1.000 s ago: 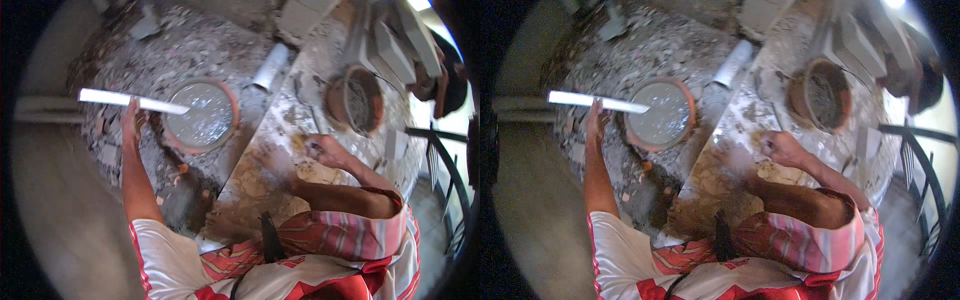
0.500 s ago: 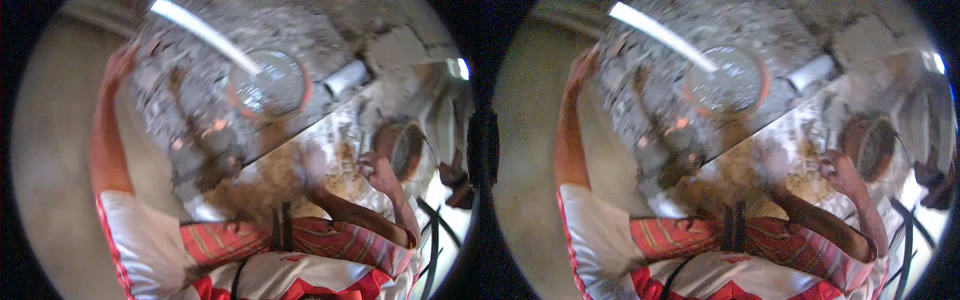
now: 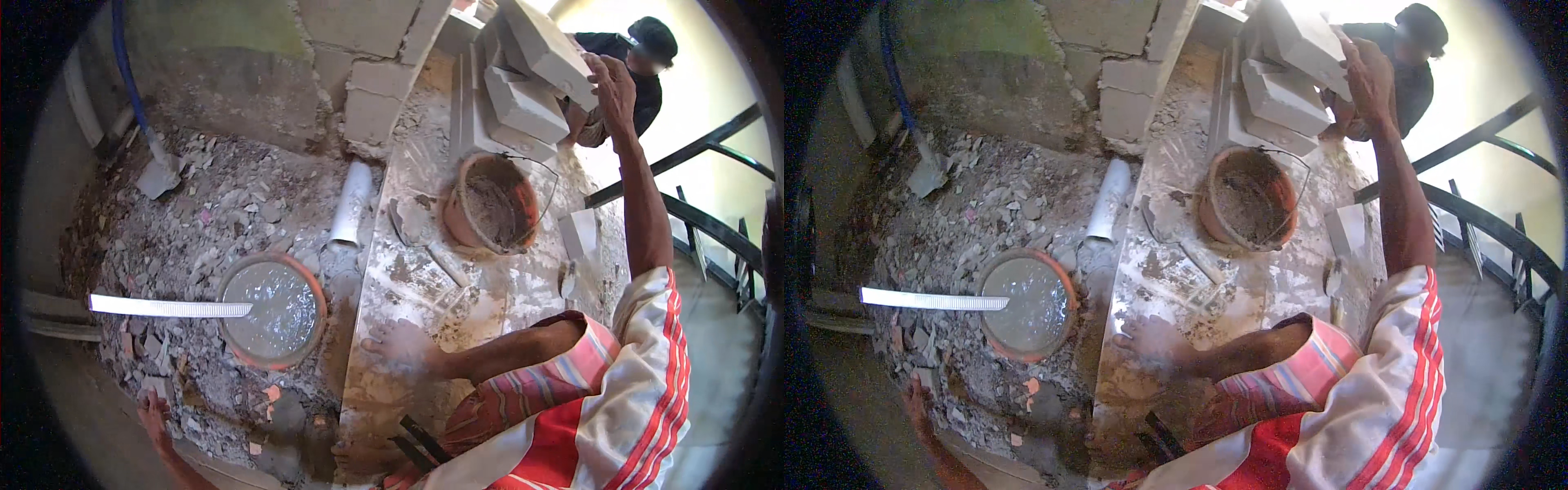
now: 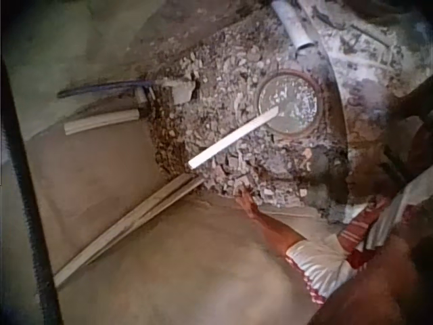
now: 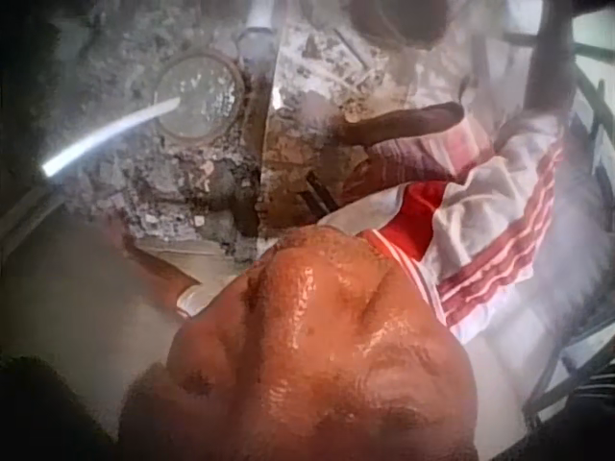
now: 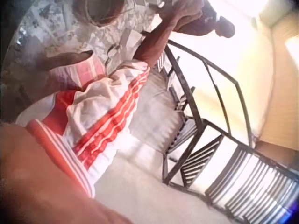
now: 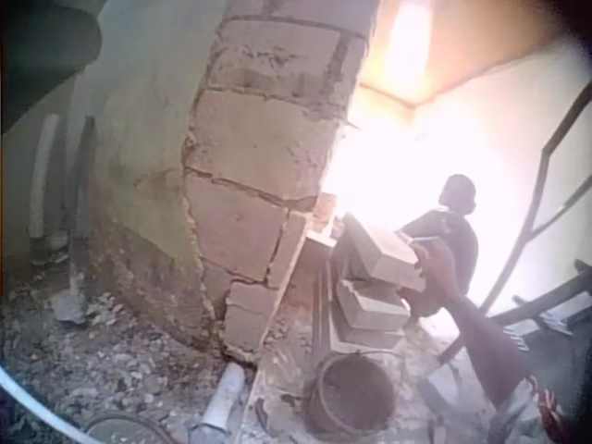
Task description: The person mixes cement in a bucket using a metal pole, measures a floor area with a tape measure, and applies mortar to a surface with a trowel.
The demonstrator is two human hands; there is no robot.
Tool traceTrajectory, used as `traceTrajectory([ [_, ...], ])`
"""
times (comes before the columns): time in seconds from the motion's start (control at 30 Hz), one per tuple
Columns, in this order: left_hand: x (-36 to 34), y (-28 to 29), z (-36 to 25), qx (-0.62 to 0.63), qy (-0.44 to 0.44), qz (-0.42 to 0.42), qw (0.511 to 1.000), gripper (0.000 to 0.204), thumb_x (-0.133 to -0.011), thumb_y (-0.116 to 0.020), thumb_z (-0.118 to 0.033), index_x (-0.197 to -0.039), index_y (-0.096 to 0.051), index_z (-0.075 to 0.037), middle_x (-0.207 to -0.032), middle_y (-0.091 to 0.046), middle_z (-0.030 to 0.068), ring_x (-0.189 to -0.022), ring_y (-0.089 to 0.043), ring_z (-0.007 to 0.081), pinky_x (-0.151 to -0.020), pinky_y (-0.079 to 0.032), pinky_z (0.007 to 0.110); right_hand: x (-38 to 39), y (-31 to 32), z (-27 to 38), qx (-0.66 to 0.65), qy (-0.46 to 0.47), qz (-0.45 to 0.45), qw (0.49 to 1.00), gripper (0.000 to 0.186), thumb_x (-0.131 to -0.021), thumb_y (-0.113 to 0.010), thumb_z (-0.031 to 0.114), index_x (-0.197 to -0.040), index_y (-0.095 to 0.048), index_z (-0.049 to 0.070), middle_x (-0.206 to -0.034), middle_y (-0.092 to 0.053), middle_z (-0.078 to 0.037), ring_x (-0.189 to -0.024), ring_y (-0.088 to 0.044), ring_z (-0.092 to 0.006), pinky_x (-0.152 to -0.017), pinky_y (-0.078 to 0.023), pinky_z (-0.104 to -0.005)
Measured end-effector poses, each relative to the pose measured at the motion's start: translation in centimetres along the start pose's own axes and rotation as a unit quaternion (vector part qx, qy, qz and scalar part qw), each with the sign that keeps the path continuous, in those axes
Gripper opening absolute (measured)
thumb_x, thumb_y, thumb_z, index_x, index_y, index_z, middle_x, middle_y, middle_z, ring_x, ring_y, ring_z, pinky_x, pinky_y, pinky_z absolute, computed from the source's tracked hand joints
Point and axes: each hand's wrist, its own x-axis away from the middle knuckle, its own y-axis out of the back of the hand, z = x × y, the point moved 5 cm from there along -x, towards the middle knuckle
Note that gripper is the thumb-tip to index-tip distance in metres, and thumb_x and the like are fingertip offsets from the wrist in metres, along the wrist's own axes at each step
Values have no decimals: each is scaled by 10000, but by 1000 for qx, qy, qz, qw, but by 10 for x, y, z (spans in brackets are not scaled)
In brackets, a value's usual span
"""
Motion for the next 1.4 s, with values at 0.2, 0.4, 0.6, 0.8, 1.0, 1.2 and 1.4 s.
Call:
traceTrajectory([
  [0.2, -16, 9, 21, 74, 53, -24, 996, 429, -917, -620, -496, -769, -500, -113, -630, -452, -37, -542, -428, 85, -499, -328, 262, -26, 42, -130, 301, -90, -64, 947, 472, -880, -573, 403, -1073, -654, -20, -1097, -655, -266, -1025, -644, -387, -866, -494, -440],
  [0.4, 0, 8, 18, 54, -3, -42, 998, 355, -936, -633, -416, -786, -511, -117, -631, -439, -48, -556, -393, 68, -483, -303, 263, -46, 56, -207, 461, -9, 56, 885, 378, -879, -535, 357, -848, -672, 5, -896, -649, -229, -933, -628, -425, -829, -495, -473],
  [0.6, 34, 8, -21, 50, -83, -50, 994, 400, -928, -624, -437, -731, -511, -107, -637, -452, -49, -574, -395, 74, -502, -312, 278, -44, 52, -224, 188, -55, 65, 979, 600, -898, -513, 547, -886, -640, -39, -873, -644, -244, -884, -641, -401, -795, -488, -457],
  [0.8, 42, 7, -30, 23, -33, -12, 999, 361, -910, -645, -436, -761, -541, -125, -657, -471, -57, -592, -427, 66, -510, -327, 272, -35, 34, -200, 388, 27, -19, 921, 623, -927, -485, 501, -876, -647, -99, -859, -635, -297, -805, -620, -412, -694, -493, -520],
  [1.0, 41, 8, -24, 35, -22, -24, 999, 315, -925, -636, -376, -761, -542, -124, -645, -454, -58, -580, -403, 55, -499, -306, 258, -36, 44, -231, 345, -111, -30, 932, 688, -904, -489, 577, -928, -623, -98, -935, -652, -292, -920, -633, -421, -792, -484, -483],
  [1.2, 28, 0, -6, -55, -53, 26, 997, 327, -949, -598, -380, -789, -553, -98, -637, -446, -47, -565, -371, 50, -487, -274, 265, -28, 60, -255, 307, -232, -1, 923, 801, -896, -474, 647, -1062, -563, -131, -1106, -633, -334, -1099, -616, -438, -905, -466, -463],
  [1.4, 21, 1, 18, 24, -38, -16, 999, 344, -948, -603, -409, -767, -521, -128, -596, -420, -55, -515, -335, 42, -451, -255, 259, -6, 59, -220, 301, -166, -112, 932, 1013, -819, -514, 738, -1236, -455, -184, -1203, -569, -378, -1172, -561, -464, -973, -455, -464],
])
